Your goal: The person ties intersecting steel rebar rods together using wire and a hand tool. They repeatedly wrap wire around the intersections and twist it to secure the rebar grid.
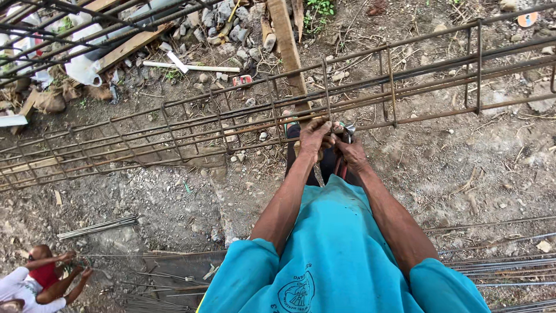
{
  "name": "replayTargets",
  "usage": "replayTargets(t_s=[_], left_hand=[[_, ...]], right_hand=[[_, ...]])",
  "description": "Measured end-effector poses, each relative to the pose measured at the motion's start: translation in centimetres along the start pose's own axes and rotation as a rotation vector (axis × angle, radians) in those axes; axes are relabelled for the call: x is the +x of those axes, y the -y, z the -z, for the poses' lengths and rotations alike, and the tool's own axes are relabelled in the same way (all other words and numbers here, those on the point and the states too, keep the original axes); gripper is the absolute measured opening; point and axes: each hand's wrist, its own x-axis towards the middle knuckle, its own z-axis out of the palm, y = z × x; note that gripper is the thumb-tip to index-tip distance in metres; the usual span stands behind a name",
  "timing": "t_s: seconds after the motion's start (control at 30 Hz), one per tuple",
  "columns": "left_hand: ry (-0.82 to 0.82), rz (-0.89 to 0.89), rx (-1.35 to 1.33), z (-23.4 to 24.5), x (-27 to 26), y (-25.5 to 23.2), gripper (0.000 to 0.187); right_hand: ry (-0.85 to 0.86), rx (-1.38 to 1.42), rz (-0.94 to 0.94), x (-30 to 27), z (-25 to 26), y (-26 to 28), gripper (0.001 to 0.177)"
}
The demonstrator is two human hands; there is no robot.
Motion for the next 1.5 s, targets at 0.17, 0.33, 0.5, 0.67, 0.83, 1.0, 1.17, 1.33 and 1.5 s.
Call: replayTargets(t_s=[0.17,0.33,0.5,0.67,0.83,1.0,1.17,1.33,1.5], left_hand=[[-0.003,0.004,0.007,0.4,1.1,1.1,0.025],[0.012,0.017,0.033,0.6,1.7,1.3,0.031],[-0.025,0.003,0.061,1.0,3.5,3.7,0.029],[-0.035,-0.025,0.079,1.5,3.6,4.2,0.032],[-0.154,-0.064,0.346,1.8,2.9,3.6,0.029],[-0.217,-0.145,0.369,0.7,-0.4,1.0,0.018],[-0.219,-0.111,0.493,1.0,-0.1,0.2,0.021],[-0.110,-0.071,0.329,-1.5,-1.4,-2.2,0.023],[-0.191,-0.083,0.435,-1.2,1.2,-0.1,0.021]], right_hand=[[-0.075,-0.090,-0.014,-0.8,0.6,1.1,0.054],[-0.141,-0.089,-0.007,0.4,-0.4,0.1,0.058],[-0.077,0.063,0.070,-1.4,-1.5,2.0,0.040],[-0.083,0.068,0.097,0.1,-0.2,-1.3,0.038],[-0.081,0.007,0.124,1.9,0.1,-3.0,0.031],[-0.046,-0.095,0.138,1.2,0.4,-2.7,0.031],[-0.045,-0.139,0.116,1.6,1.0,-3.5,0.034],[-0.017,-0.149,0.106,2.4,1.1,-3.9,0.031],[-0.033,-0.246,0.066,2.1,0.6,-2.8,0.041]])
